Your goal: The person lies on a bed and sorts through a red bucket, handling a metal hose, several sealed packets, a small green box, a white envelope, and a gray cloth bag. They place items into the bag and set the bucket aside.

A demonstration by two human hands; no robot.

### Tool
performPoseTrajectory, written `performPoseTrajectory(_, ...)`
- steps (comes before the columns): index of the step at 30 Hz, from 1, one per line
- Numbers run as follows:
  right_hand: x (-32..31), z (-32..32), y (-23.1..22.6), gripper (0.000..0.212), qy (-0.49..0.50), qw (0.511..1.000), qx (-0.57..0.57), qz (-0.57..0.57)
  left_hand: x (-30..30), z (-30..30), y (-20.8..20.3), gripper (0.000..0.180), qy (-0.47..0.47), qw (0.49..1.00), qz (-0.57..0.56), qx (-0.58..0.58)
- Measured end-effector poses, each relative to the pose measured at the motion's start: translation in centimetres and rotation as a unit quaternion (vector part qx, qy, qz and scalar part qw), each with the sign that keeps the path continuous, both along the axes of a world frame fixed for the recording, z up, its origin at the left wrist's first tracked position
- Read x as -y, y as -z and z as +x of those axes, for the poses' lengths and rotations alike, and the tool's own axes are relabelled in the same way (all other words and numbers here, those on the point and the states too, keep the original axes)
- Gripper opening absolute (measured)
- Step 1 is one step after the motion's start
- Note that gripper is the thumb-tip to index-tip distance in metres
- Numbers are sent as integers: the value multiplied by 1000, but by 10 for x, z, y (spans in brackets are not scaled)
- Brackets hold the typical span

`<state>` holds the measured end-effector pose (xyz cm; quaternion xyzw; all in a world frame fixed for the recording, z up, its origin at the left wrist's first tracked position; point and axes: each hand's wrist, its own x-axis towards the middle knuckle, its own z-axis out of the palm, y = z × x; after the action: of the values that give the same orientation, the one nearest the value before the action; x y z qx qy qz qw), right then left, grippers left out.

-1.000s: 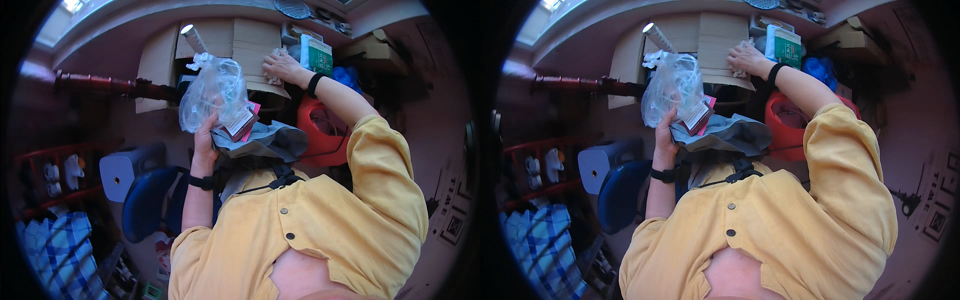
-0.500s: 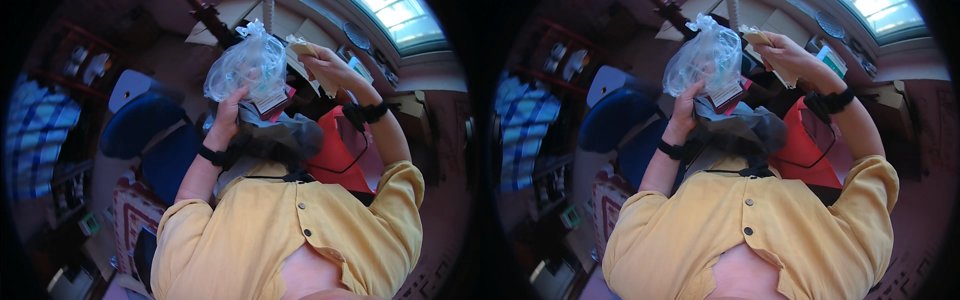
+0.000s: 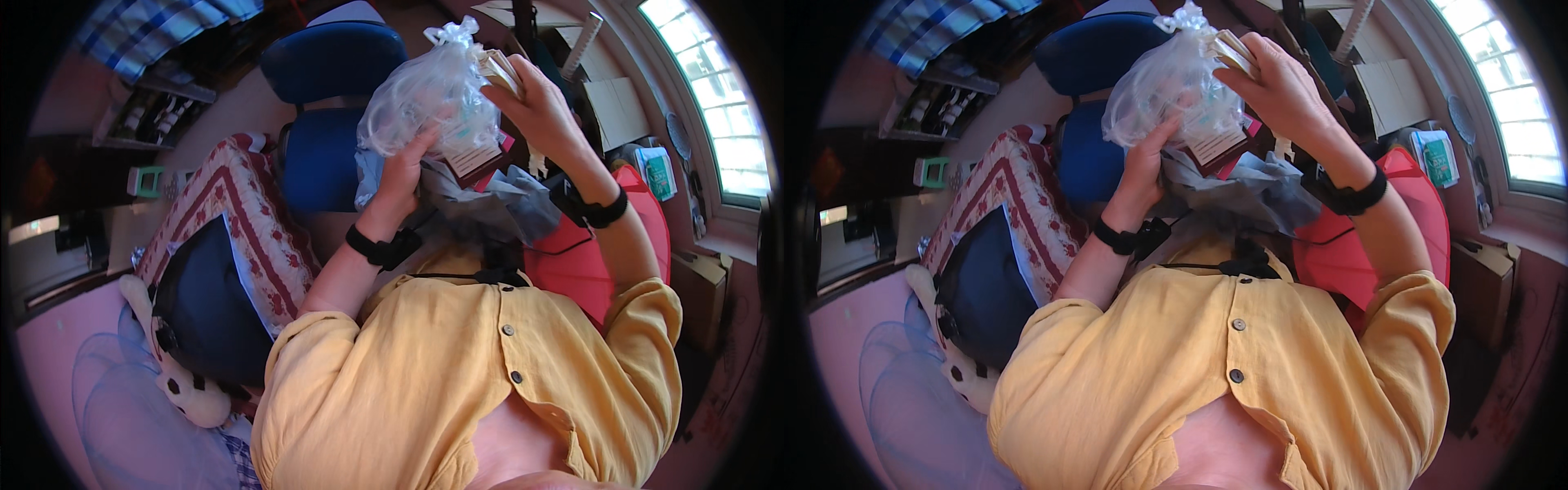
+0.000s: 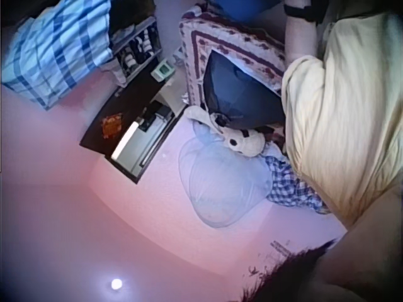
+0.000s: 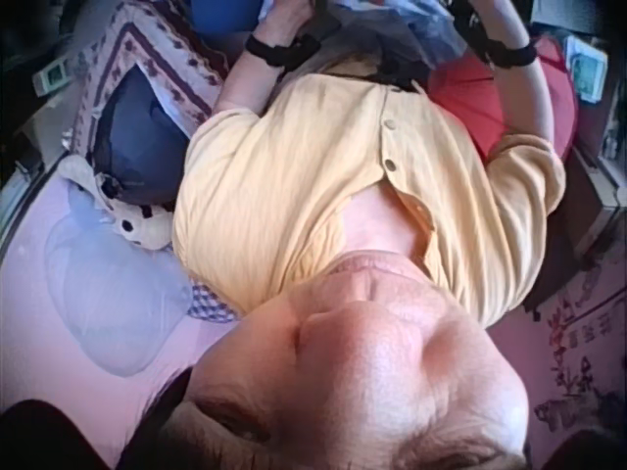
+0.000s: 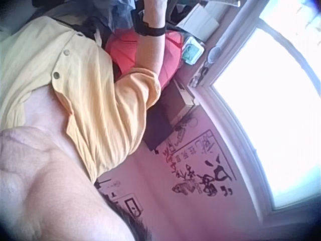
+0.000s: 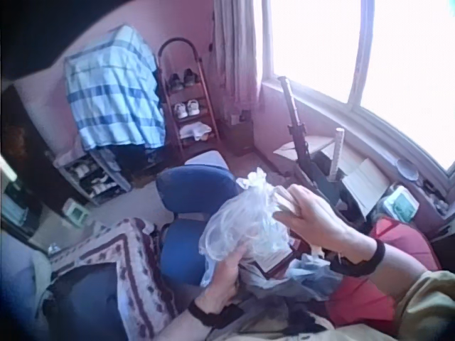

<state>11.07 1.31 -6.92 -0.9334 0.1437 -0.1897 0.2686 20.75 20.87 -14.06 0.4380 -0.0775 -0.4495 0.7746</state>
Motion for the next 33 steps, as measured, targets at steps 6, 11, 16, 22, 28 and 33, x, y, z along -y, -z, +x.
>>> performPoseTrajectory(6,-33,31,54,71,-124,841,-50,525,-53,-1,26,39,-22,1000,5,-12)
performPoseTrajectory(11,-92,55,85,47,-132,661,-116,729,-111,9,43,38,-33,997,35,-61)
performPoseTrajectory(16,-156,82,125,46,0,628,-145,764,-168,37,63,41,-25,988,80,-130)
performPoseTrajectory(22,-187,128,184,41,118,568,-90,809,-229,87,106,57,32,977,168,-130)
performPoseTrajectory(28,-193,193,268,40,192,621,-47,758,-296,107,121,53,3,972,182,-151)
performPoseTrajectory(33,-184,214,337,63,219,711,-191,641,-321,126,126,46,-25,965,215,-145)
